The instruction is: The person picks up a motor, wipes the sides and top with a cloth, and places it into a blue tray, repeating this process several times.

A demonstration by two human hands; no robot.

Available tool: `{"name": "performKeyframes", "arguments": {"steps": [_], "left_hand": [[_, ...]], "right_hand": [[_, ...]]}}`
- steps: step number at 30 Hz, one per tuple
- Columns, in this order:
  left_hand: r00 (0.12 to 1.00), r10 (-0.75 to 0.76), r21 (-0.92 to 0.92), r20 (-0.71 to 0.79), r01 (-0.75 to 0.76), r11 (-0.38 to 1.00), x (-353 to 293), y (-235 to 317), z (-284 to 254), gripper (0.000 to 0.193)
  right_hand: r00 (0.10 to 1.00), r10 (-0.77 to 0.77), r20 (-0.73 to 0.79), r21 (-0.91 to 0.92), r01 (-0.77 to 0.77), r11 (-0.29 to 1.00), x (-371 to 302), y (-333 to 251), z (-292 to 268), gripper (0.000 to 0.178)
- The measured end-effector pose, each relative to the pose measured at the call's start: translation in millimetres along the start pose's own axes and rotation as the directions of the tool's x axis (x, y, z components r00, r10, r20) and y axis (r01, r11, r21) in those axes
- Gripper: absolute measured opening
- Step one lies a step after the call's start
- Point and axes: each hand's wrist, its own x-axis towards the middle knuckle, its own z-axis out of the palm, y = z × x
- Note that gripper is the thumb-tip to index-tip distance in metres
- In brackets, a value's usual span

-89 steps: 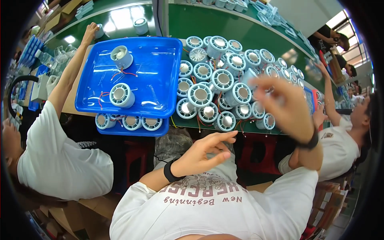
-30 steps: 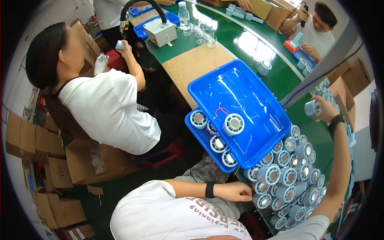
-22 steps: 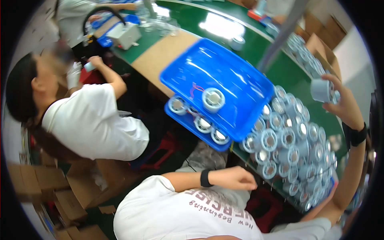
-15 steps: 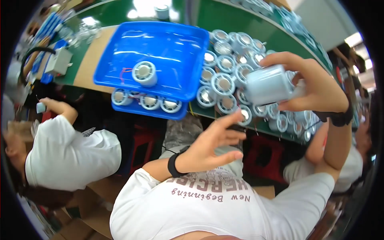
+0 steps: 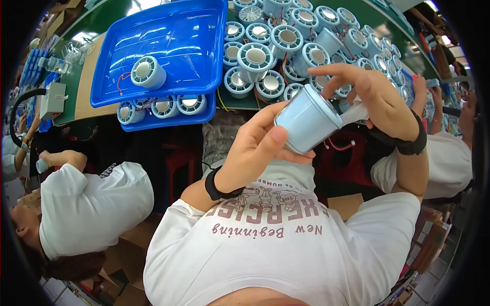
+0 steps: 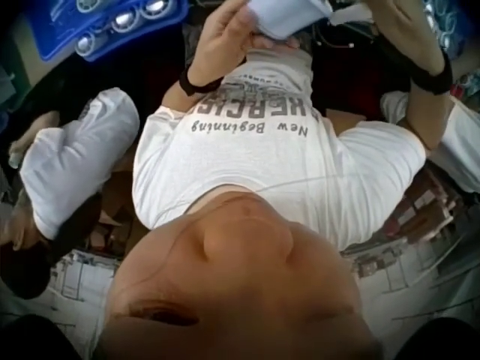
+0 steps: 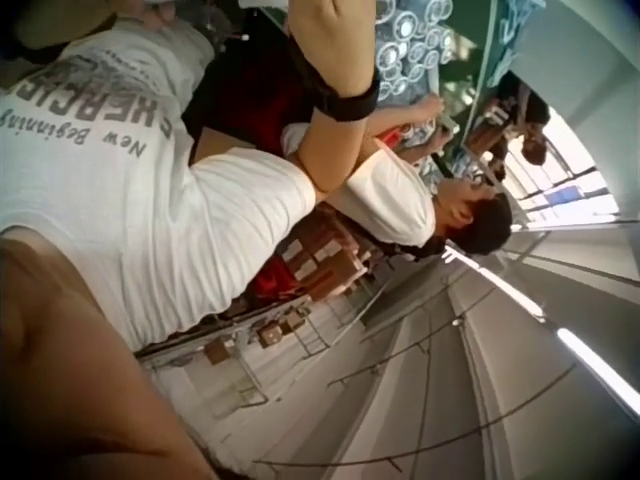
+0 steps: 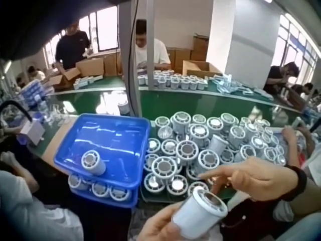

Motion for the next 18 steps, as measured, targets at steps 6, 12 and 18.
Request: {"name": "performKeyframes", "arguments": {"steps": [6,12,18], "left_hand": [[0.990,-0.143,0.034,0.004,0.142,0.989,3,3,1,0.069],[0.948,-0.313,-0.028,0.064,0.315,0.949,8,0,-2,0.074],[0.936,-0.337,-0.005,0.098,0.340,0.941,8,-1,-1,0.072]], "right_hand": [[0.996,-0.048,-0.076,0.053,0.052,0.997,-11,-2,15,0.086],[0.987,-0.147,-0.068,-0.018,0.146,0.989,-16,18,21,0.096],[0.999,-0.052,-0.017,-0.033,0.051,0.998,-22,16,15,0.102]]}}
